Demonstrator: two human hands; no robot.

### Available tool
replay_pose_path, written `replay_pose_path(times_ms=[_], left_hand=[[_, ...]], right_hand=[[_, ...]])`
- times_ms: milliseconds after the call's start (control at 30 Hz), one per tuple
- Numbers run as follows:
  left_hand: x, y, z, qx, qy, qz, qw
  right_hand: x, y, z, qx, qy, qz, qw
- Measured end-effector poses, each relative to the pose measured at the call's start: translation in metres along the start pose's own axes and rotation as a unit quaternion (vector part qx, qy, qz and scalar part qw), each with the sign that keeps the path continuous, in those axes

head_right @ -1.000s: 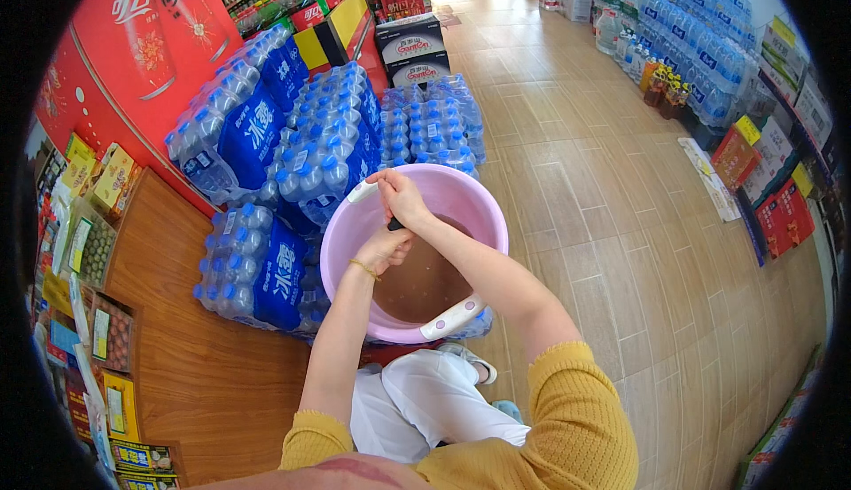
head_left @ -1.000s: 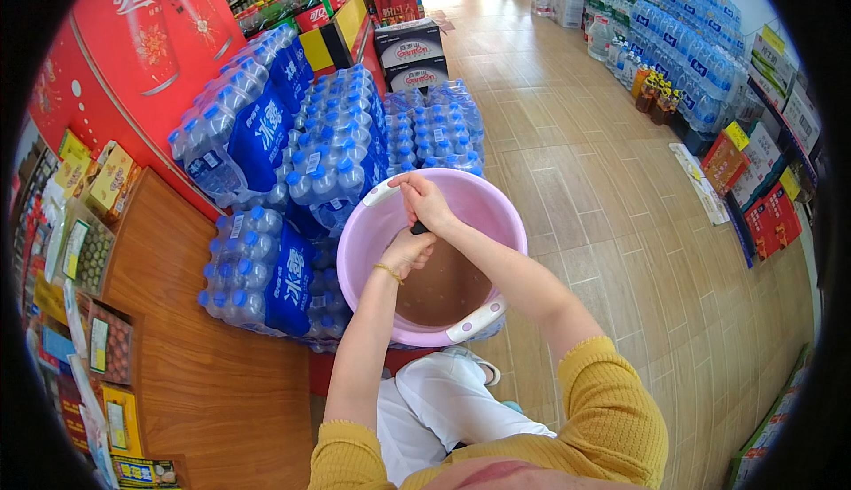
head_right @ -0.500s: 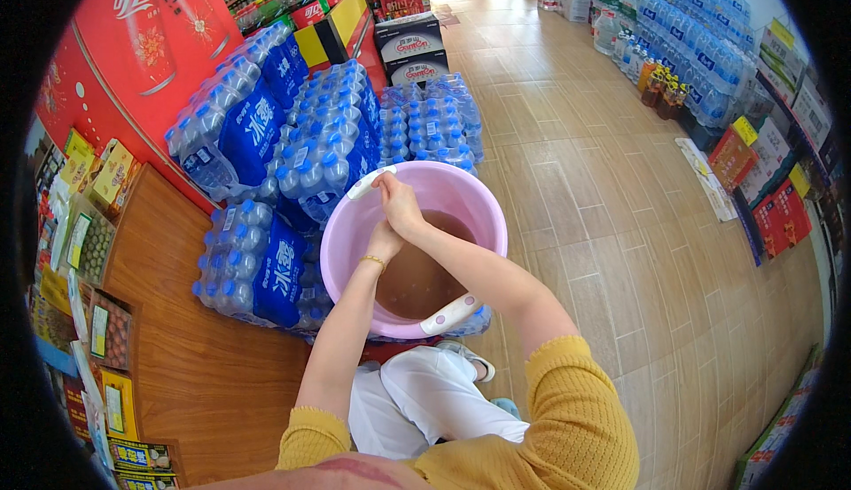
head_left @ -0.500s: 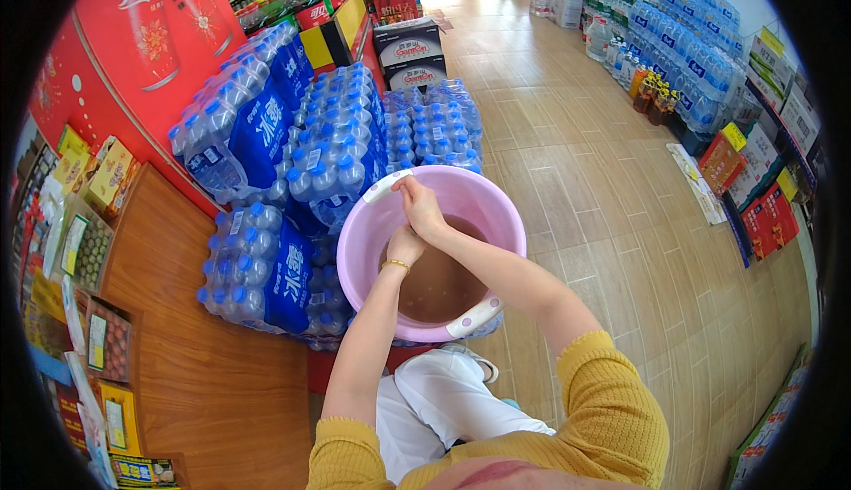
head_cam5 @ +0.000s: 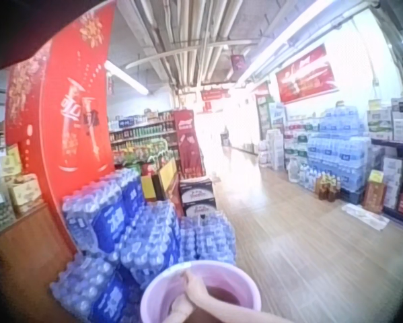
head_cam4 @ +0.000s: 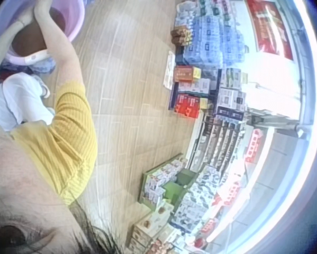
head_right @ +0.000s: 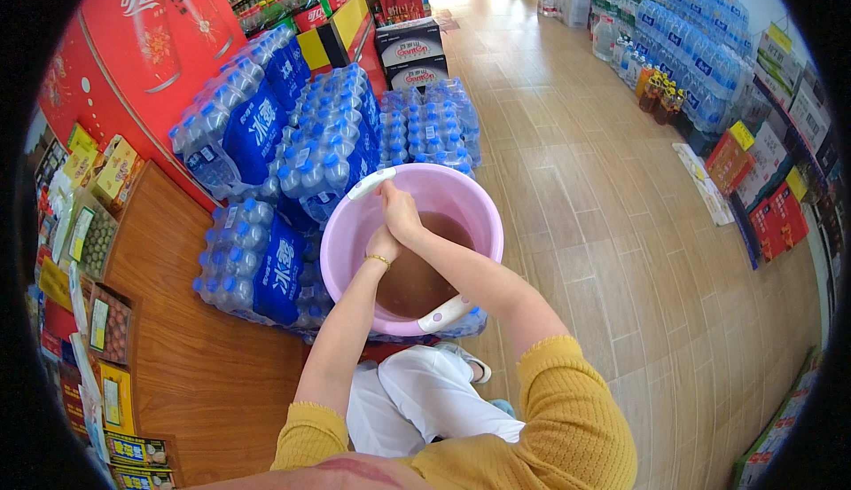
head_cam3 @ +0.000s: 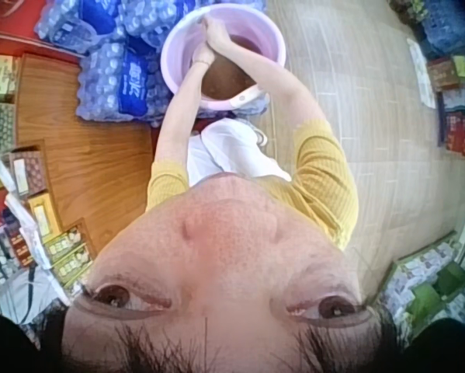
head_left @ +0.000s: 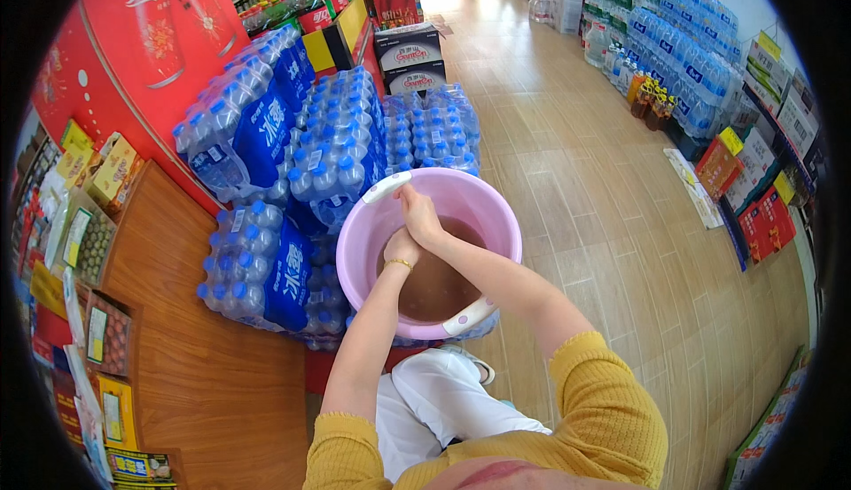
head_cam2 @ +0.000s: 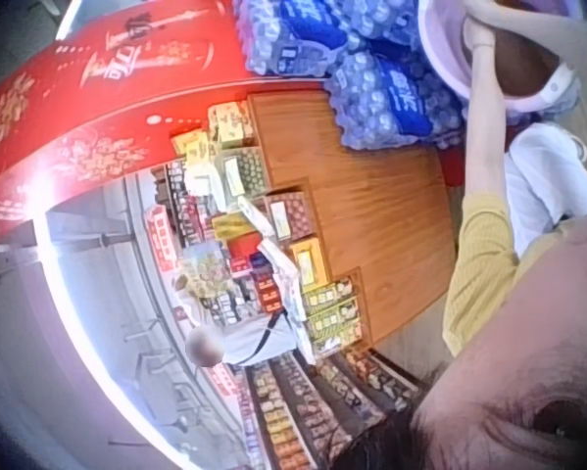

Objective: The person sits on the floor in a store aisle and wipes a dark handheld object with a white cloth, then places it into a pink basin of water. They handle several packaged items, including a blue and pink plastic tool, and repeatedly wipe the dark object before submerging it in the basin.

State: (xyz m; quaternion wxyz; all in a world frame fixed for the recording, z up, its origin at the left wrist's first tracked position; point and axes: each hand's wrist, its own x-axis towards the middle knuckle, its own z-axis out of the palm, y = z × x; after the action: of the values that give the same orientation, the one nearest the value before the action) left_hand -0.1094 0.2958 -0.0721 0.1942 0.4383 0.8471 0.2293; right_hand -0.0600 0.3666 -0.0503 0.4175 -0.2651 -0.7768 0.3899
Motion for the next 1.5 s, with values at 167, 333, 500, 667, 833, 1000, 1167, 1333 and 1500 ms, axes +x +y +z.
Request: replay_pose_path(times_ms=[167,333,500,667,833,1000,1167,1333,1500], left_hand=[[0.005,-0.015,0.002,0.019,-0.005,-0.022,1.0],[-0.001,-0.004,-0.003,0.025,-0.017,-0.033,0.999],[-0.002,-0.012,-0.002,0.033,-0.001,-0.023,0.999],[-0.011,0.005,-0.01,0.033,-0.006,-0.063,0.997],[-0.016,0.019,-0.013,0.077,0.033,-0.072,0.994],[-0.021,0.026,-0.021,0.041,0.132,-0.014,0.99],[-0.019,0.023,-0.029,-0.062,0.178,0.027,0.982],[-0.008,0.007,-0.006,-0.123,0.317,0.105,0.934],[0.001,0.01,0.007,-0.146,0.349,0.067,0.923]], right_hand=[[-0.003,-0.008,0.007,0.002,-0.007,-0.024,1.0],[-0.002,-0.005,0.004,-0.001,-0.002,-0.043,0.999],[-0.005,-0.01,0.007,-0.006,-0.012,-0.04,0.999],[-0.006,-0.011,0.002,-0.016,-0.013,-0.04,0.999],[-0.002,-0.013,-0.004,-0.06,-0.03,-0.053,0.996],[0.01,-0.008,-0.008,-0.04,0.013,-0.077,0.996],[0.017,-0.006,-0.013,-0.066,-0.03,-0.021,0.997],[0.017,-0.016,-0.018,-0.104,-0.028,-0.043,0.993],[0.029,0.018,-0.018,-0.134,-0.054,-0.121,0.982]])
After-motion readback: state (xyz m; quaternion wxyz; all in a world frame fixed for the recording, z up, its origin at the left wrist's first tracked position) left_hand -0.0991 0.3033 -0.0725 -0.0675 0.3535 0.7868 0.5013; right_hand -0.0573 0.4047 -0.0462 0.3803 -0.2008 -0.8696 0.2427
